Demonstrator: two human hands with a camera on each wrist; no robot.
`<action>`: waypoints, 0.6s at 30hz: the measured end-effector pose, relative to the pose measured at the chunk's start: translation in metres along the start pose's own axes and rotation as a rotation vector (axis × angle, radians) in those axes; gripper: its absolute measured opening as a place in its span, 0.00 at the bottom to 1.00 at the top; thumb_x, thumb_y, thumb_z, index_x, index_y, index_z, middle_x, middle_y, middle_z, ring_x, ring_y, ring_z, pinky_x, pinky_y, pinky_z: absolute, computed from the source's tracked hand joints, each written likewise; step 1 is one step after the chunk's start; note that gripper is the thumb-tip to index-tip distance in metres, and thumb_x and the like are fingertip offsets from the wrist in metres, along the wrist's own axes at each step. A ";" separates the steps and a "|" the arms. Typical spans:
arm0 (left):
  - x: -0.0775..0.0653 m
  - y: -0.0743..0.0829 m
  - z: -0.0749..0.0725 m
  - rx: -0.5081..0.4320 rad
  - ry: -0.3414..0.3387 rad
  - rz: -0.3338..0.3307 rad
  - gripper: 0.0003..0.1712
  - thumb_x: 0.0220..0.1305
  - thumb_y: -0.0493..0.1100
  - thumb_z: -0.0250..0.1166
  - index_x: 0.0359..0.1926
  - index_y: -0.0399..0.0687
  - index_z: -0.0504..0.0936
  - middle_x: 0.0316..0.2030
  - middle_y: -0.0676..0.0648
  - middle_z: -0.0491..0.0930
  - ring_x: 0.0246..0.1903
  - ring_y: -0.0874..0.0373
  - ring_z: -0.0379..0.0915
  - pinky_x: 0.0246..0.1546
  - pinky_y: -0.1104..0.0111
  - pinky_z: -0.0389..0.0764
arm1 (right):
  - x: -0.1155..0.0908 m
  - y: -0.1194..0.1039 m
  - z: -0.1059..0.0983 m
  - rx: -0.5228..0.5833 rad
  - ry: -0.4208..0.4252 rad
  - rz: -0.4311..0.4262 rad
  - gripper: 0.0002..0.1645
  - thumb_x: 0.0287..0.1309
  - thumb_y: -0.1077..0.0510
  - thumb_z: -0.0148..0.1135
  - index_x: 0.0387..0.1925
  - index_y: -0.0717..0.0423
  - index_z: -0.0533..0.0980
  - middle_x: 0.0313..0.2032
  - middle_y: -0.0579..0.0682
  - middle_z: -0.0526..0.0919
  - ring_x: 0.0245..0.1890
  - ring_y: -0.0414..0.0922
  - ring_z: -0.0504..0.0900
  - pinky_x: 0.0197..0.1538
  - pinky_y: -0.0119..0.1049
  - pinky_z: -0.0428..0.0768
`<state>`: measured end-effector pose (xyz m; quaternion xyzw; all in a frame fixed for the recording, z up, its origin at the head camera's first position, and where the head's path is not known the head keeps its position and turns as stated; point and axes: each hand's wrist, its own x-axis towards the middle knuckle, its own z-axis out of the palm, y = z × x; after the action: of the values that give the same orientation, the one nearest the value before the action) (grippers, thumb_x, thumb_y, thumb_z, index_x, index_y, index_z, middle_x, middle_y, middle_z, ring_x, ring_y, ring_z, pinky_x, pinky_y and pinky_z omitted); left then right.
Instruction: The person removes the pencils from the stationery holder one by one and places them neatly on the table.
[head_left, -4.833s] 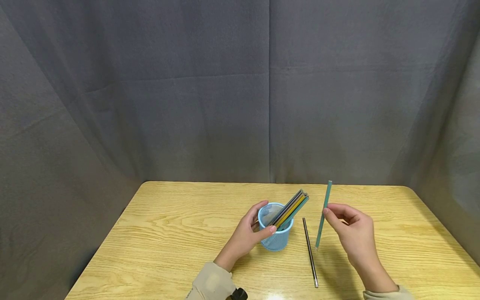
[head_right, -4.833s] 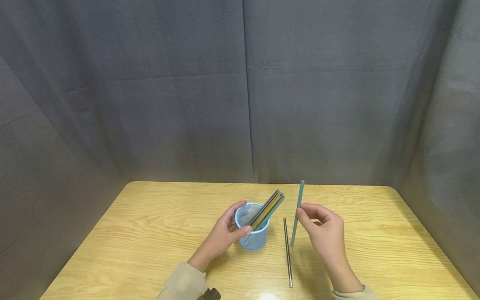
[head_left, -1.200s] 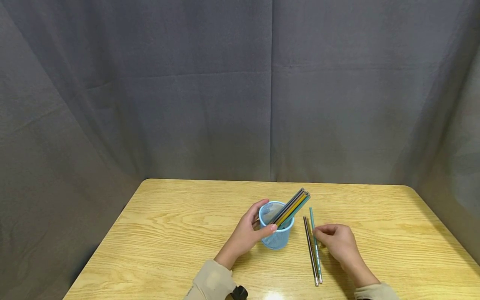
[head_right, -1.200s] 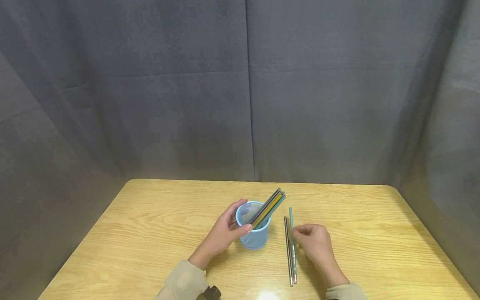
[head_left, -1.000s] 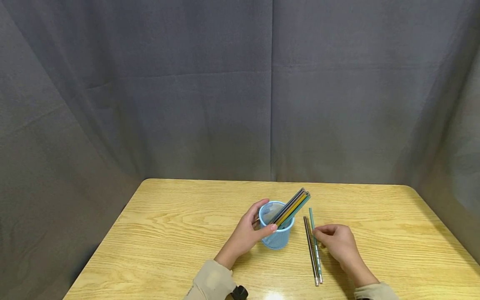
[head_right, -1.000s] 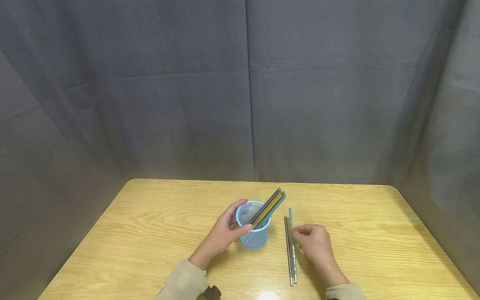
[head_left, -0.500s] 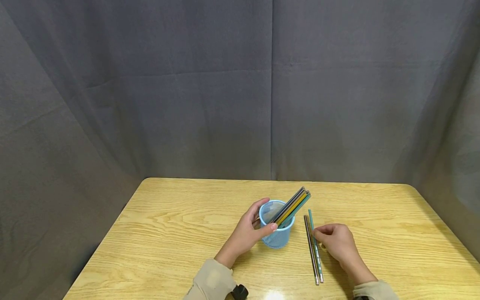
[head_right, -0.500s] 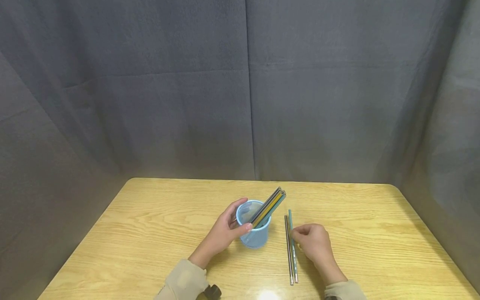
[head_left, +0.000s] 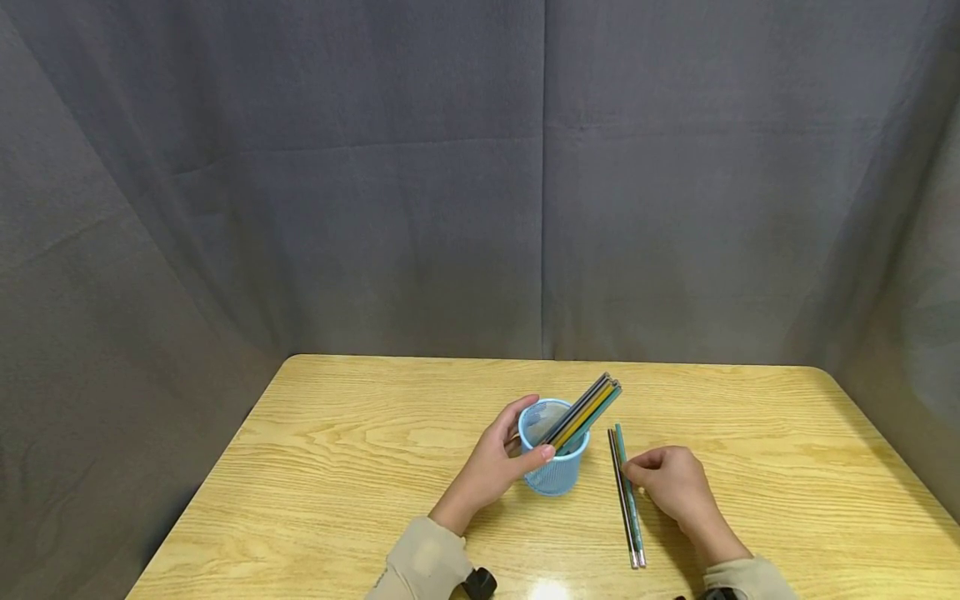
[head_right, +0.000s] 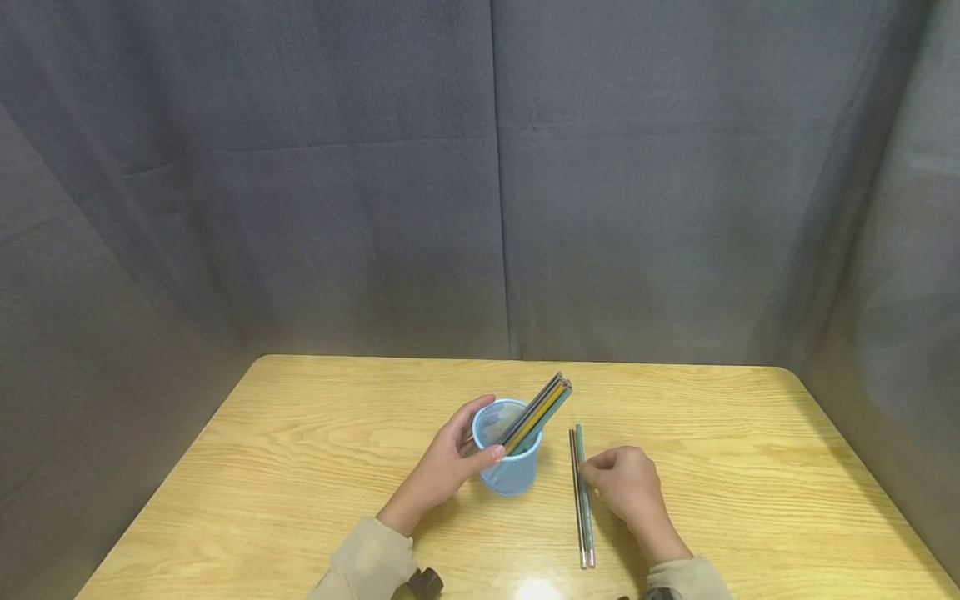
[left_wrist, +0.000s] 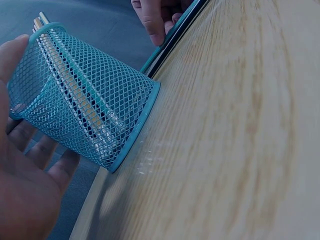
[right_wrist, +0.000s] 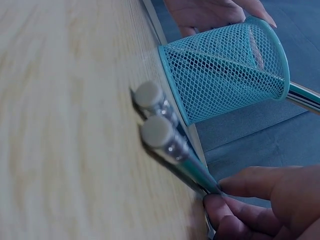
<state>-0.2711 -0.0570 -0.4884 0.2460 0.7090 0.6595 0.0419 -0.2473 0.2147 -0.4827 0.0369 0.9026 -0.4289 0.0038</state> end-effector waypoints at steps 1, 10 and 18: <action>0.000 0.000 0.000 0.001 0.001 0.000 0.39 0.65 0.49 0.69 0.73 0.67 0.61 0.63 0.49 0.72 0.63 0.54 0.69 0.65 0.56 0.67 | 0.000 0.000 0.000 -0.006 -0.001 0.000 0.10 0.57 0.56 0.69 0.31 0.61 0.86 0.28 0.47 0.85 0.33 0.45 0.77 0.34 0.38 0.72; 0.001 0.000 0.000 0.010 0.006 -0.007 0.40 0.64 0.50 0.69 0.73 0.67 0.61 0.63 0.50 0.72 0.63 0.54 0.68 0.66 0.56 0.66 | 0.001 0.001 -0.001 -0.045 -0.009 -0.009 0.09 0.56 0.56 0.69 0.29 0.58 0.86 0.28 0.46 0.85 0.32 0.44 0.77 0.34 0.38 0.72; 0.001 -0.001 0.000 0.008 0.002 -0.003 0.40 0.64 0.49 0.69 0.73 0.66 0.61 0.63 0.50 0.72 0.63 0.54 0.68 0.65 0.56 0.66 | 0.002 0.004 -0.001 -0.048 -0.001 -0.009 0.07 0.54 0.57 0.70 0.27 0.57 0.86 0.28 0.46 0.85 0.32 0.44 0.77 0.34 0.38 0.72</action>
<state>-0.2720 -0.0569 -0.4889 0.2445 0.7122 0.6567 0.0410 -0.2493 0.2181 -0.4853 0.0325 0.9128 -0.4070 0.0033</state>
